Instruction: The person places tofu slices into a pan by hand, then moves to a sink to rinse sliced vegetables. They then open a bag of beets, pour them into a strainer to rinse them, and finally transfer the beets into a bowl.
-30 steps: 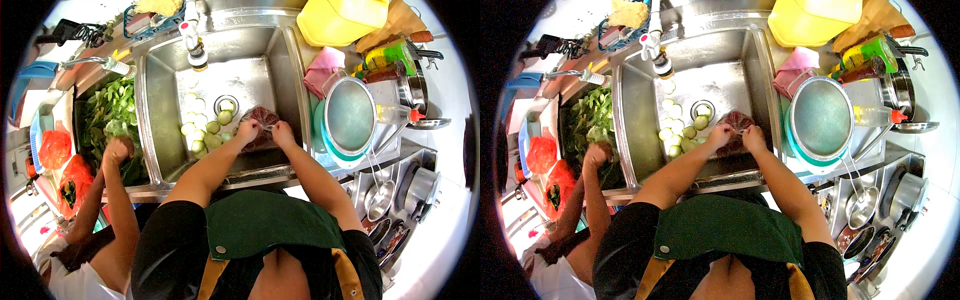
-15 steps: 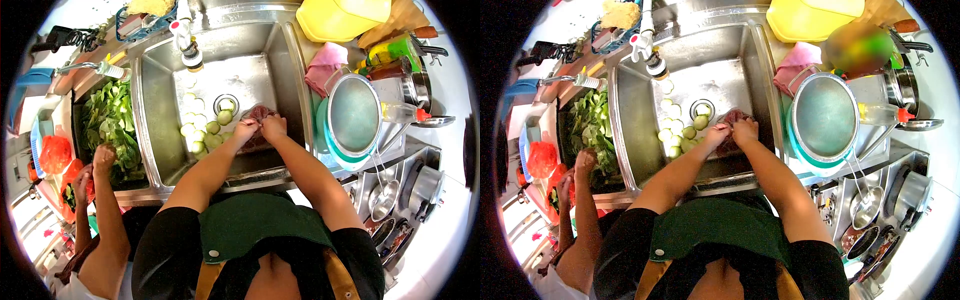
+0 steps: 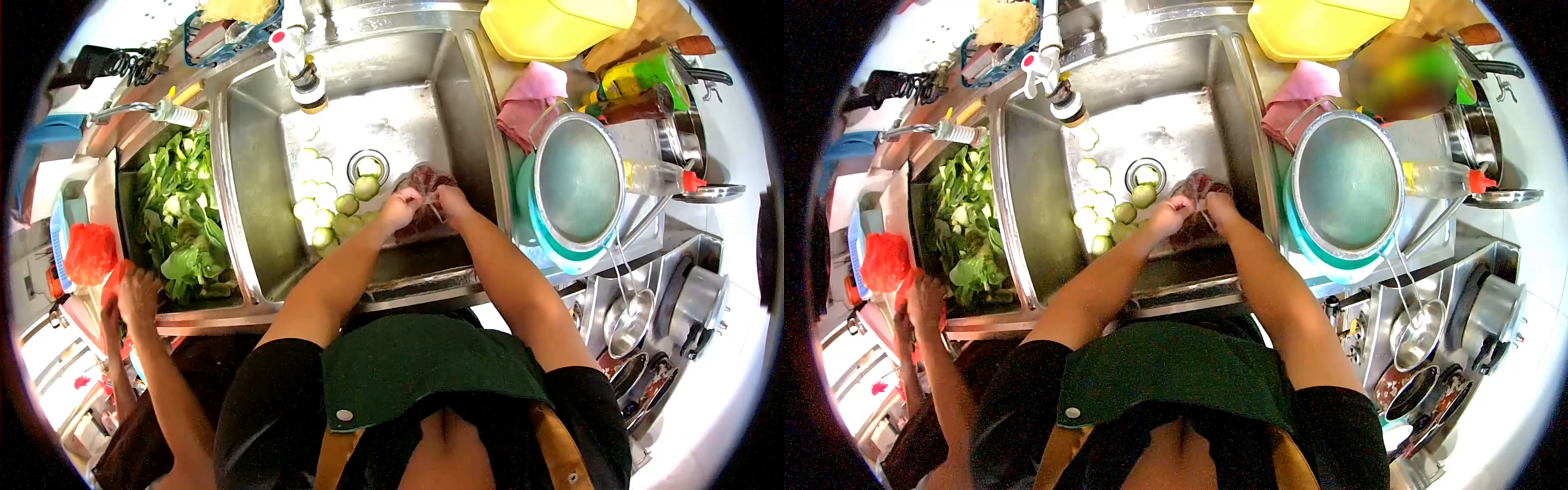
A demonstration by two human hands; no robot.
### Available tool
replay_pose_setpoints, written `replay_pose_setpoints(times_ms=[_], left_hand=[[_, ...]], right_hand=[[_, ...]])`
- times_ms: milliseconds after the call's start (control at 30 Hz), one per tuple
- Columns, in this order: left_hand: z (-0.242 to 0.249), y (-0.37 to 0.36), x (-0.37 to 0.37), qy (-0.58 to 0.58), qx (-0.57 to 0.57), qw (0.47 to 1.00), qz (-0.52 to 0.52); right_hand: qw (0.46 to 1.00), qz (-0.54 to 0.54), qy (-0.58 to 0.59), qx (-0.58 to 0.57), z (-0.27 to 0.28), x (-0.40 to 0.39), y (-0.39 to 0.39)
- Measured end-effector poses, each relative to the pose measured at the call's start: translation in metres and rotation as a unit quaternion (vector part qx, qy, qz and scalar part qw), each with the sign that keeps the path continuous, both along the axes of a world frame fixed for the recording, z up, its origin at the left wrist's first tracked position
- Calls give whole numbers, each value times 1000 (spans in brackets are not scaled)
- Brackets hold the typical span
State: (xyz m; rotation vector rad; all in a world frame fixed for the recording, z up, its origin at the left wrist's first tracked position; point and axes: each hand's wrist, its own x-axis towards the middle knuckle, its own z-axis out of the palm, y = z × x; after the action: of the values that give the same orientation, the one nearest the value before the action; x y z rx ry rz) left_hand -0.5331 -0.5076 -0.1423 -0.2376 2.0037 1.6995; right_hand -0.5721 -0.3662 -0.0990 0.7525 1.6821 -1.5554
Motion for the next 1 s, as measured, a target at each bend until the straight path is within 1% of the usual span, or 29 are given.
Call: replay_pose_setpoints(times_ms=[33,67,100,167,200,233,267,300,367,400,433,467,500,533,567,600,633,667,700,767,800,833,867,900,933,967,1000], left_hand=[[0,0,0,-17,-12,1000,-14],[-6,0,-1,-19,-17,999,-35],[-11,-1,0,-20,-17,999,-37],[-14,-3,-1,-44,-30,998,-17],[-11,-4,-1,-44,-30,998,-17],[-9,-5,0,-26,-24,999,-29],[-7,-6,0,-8,-18,999,-41],[-5,-7,-1,-8,-18,999,-41],[-2,-11,-3,-105,109,988,-15],[-15,-12,-2,-104,109,988,-15],[-32,-13,0,-74,94,993,-23],[-32,-13,-1,-43,79,995,-31],[-31,-12,-1,-41,80,995,-30],[-31,-10,2,-45,77,996,-25],[-31,-9,3,-49,74,996,-19],[-31,-9,2,-49,74,996,-18],[-32,-9,1,-18,12,998,-56],[-34,-8,1,14,-50,994,-93],[-38,-6,4,12,-48,994,-96],[-35,-7,3,-3,-74,994,-78],[-29,-6,5,21,-21,998,-58],[-22,-5,7,44,33,998,-37],[-23,-9,4,9,1,999,-54],[-24,-10,4,9,1,999,-54],[-24,-11,4,-6,-10,998,-61],[-14,-12,2,-21,-21,997,-68],[-7,-13,0,-20,-20,997,-69]], right_hand=[[999,-14,-36,-12,-7,1,3],[997,-27,-73,-25,-2,1,1],[997,-29,-74,-25,4,1,-1],[997,12,-75,35,17,0,-6],[997,11,-74,35,8,2,-4],[995,62,-60,48,-7,5,-2],[991,114,-47,60,-5,5,-4],[991,114,-47,60,-2,4,-4],[998,-34,-42,28,8,1,-7],[998,-34,-42,28,6,1,-7],[996,-73,-34,-36,4,0,-7],[988,-113,-25,-100,-1,0,-7],[988,-112,-24,-100,-8,1,-6],[999,-36,17,-21,-14,2,-4],[996,41,56,59,-12,2,-3],[996,41,56,59,-11,-1,-2],[958,197,101,182,-10,-4,1],[879,344,141,297,-2,-7,2],[880,343,138,298,8,-7,4],[892,409,56,186,24,-8,2],[892,408,55,186,21,-6,0],[957,240,151,55,15,-3,-3],[966,58,238,-80,16,-2,-5],[966,58,238,-80,16,-3,-5],[966,31,241,-88,17,-4,-5],[965,3,244,-95,21,-6,-4],[965,3,245,-95,27,-6,-5]])
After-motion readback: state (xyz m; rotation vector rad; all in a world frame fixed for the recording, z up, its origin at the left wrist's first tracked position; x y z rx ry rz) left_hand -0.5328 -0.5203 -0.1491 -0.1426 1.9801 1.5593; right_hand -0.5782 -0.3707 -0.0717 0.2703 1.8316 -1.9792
